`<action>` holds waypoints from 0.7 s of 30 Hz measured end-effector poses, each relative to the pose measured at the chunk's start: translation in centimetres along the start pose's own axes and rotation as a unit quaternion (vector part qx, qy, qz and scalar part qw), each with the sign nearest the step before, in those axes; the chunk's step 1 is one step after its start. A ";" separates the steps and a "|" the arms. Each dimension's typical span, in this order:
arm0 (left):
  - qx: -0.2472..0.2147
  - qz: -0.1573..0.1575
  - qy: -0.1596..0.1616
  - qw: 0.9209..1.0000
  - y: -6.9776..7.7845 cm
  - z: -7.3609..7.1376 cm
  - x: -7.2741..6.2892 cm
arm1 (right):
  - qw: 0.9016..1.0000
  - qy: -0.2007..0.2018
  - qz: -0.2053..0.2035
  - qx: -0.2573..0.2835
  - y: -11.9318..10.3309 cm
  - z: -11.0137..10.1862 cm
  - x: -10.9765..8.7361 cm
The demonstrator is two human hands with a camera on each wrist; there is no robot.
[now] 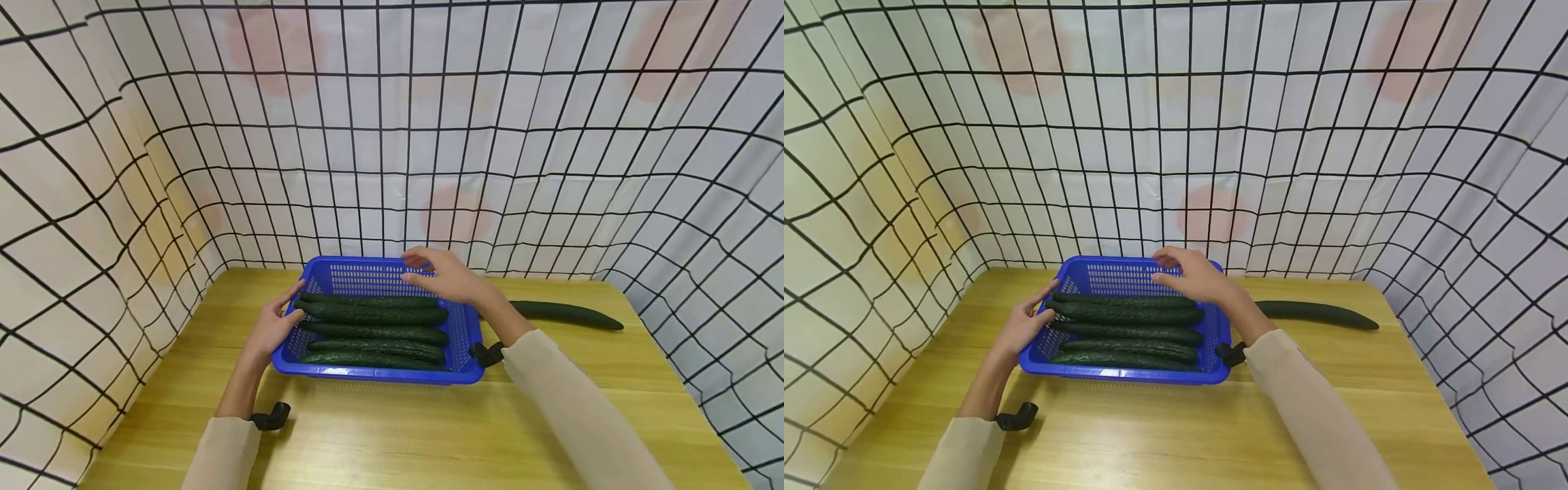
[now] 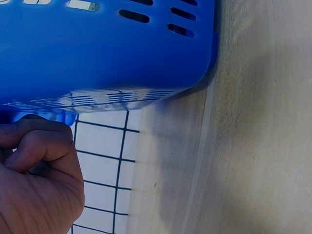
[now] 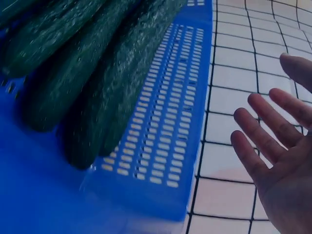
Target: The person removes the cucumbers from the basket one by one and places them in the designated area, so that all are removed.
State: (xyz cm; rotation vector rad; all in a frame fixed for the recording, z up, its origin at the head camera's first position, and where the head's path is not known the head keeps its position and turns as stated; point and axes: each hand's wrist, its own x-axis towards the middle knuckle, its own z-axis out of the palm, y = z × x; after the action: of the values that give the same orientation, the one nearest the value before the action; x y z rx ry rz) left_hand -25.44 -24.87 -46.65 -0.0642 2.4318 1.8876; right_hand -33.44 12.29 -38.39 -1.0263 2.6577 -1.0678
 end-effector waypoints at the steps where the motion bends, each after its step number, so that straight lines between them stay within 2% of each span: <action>1: 0.001 0.000 -0.001 1.000 0.0 0.0 0.0 | 1.000 -0.005 -0.002 0.001 0.0 0.2 0.3; 10: -0.013 -0.004 0.000 1.000 0.5 0.1 -0.3 | 0.999 -0.048 0.009 -0.008 0.1 2.4 2.2; 21: -0.018 0.000 0.000 1.000 0.2 0.1 -0.1 | 0.991 -0.117 0.027 -0.061 2.2 5.6 3.5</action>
State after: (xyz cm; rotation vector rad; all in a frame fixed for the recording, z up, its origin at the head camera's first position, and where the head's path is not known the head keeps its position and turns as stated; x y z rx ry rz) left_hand -25.34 -24.78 -46.47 -0.0654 2.3972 1.9316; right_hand -35.49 8.01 -43.48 -1.0234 2.5692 -0.7327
